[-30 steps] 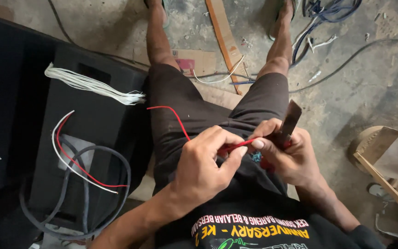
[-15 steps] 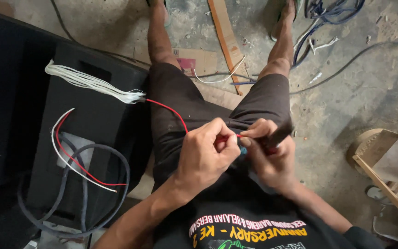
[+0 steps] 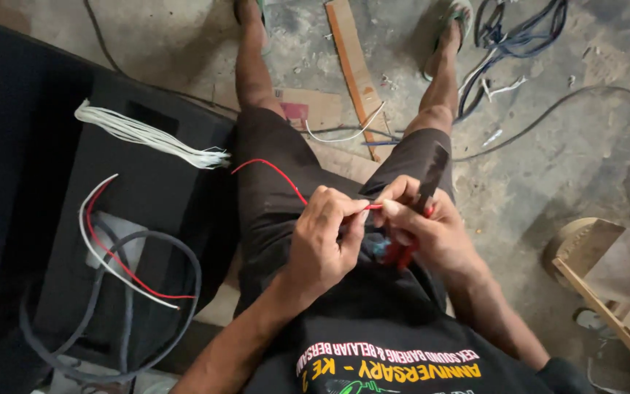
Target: Stripping insulation from electrical wires using a knife and preparing them for connection
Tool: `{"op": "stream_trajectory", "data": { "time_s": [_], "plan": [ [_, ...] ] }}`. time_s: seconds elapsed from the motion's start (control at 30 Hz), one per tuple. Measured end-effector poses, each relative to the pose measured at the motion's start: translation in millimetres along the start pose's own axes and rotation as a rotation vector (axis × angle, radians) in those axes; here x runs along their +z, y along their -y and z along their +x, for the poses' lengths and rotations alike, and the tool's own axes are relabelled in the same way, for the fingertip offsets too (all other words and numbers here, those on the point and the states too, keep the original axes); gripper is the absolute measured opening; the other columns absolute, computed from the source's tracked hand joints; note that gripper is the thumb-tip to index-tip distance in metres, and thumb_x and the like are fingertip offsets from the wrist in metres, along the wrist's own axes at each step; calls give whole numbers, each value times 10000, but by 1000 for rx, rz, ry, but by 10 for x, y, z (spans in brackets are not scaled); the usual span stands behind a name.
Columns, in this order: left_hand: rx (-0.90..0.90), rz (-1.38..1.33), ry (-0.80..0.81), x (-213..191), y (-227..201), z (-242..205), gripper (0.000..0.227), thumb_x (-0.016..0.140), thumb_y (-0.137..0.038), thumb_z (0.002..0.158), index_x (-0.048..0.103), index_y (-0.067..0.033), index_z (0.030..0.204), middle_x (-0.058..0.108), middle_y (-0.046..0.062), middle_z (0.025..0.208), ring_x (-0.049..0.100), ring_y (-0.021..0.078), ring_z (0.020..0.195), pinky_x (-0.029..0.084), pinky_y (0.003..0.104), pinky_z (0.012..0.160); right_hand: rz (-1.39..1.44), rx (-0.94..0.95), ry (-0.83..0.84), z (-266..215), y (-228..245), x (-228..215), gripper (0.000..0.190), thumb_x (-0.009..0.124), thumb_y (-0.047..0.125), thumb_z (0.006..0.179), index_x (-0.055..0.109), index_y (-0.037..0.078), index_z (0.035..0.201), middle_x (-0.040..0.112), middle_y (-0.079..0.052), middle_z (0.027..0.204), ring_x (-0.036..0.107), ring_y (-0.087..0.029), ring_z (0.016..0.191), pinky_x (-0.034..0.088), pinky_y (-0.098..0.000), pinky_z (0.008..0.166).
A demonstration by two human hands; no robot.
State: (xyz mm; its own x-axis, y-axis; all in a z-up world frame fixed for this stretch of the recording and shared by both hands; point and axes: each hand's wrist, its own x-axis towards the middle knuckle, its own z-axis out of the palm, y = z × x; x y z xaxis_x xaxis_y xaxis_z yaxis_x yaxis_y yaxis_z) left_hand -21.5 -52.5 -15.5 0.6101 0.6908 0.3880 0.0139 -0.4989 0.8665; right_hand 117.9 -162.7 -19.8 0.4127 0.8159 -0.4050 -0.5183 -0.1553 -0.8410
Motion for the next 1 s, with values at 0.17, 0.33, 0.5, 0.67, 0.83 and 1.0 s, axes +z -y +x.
{"op": "stream_trajectory", "data": {
  "time_s": [0.17,0.33,0.5,0.67,0.83,1.0],
  "plan": [
    [40,45,109,-120,-68,125,77,635,-91,984,674,-47,936,571,82,770,591,275,698,545,367,664,-411,-41,268,69,382,33,170,685,166,935,692,-3,949,571,-50,600,465,-64,503,403,-232,406],
    [31,92,307,-358,-207,78,96,651,-123,969,662,-53,904,560,111,701,627,323,647,548,400,597,-725,-113,458,41,523,50,202,673,208,959,677,88,795,612,-49,568,497,-116,563,471,-302,521],
    [-468,-325,889,-708,-499,84,131,605,-136,961,620,-105,835,649,65,659,531,236,457,467,368,470,-396,195,813,-212,566,-10,90,568,11,783,620,44,717,614,-35,674,508,-158,591,451,-291,576],
    [-930,-700,1074,-790,-573,-212,186,574,-174,1027,696,-77,925,609,-35,731,460,82,598,406,243,572,-332,223,834,-618,598,52,361,573,93,1009,407,62,691,423,-25,627,333,-175,554,339,-342,546],
    [-1090,-911,999,-781,-408,-369,249,542,-210,1052,690,-92,891,523,-79,713,378,34,628,312,210,583,-344,427,648,-713,477,-220,239,612,-33,826,475,50,649,500,3,607,362,-129,546,320,-320,514],
    [-1231,-819,825,-701,-388,-377,286,564,-222,1008,698,-33,841,523,-6,602,409,71,538,309,231,503,-812,119,455,-392,818,-68,350,616,78,878,744,83,1204,698,-8,862,575,-114,644,437,-246,559]
  ]
}}
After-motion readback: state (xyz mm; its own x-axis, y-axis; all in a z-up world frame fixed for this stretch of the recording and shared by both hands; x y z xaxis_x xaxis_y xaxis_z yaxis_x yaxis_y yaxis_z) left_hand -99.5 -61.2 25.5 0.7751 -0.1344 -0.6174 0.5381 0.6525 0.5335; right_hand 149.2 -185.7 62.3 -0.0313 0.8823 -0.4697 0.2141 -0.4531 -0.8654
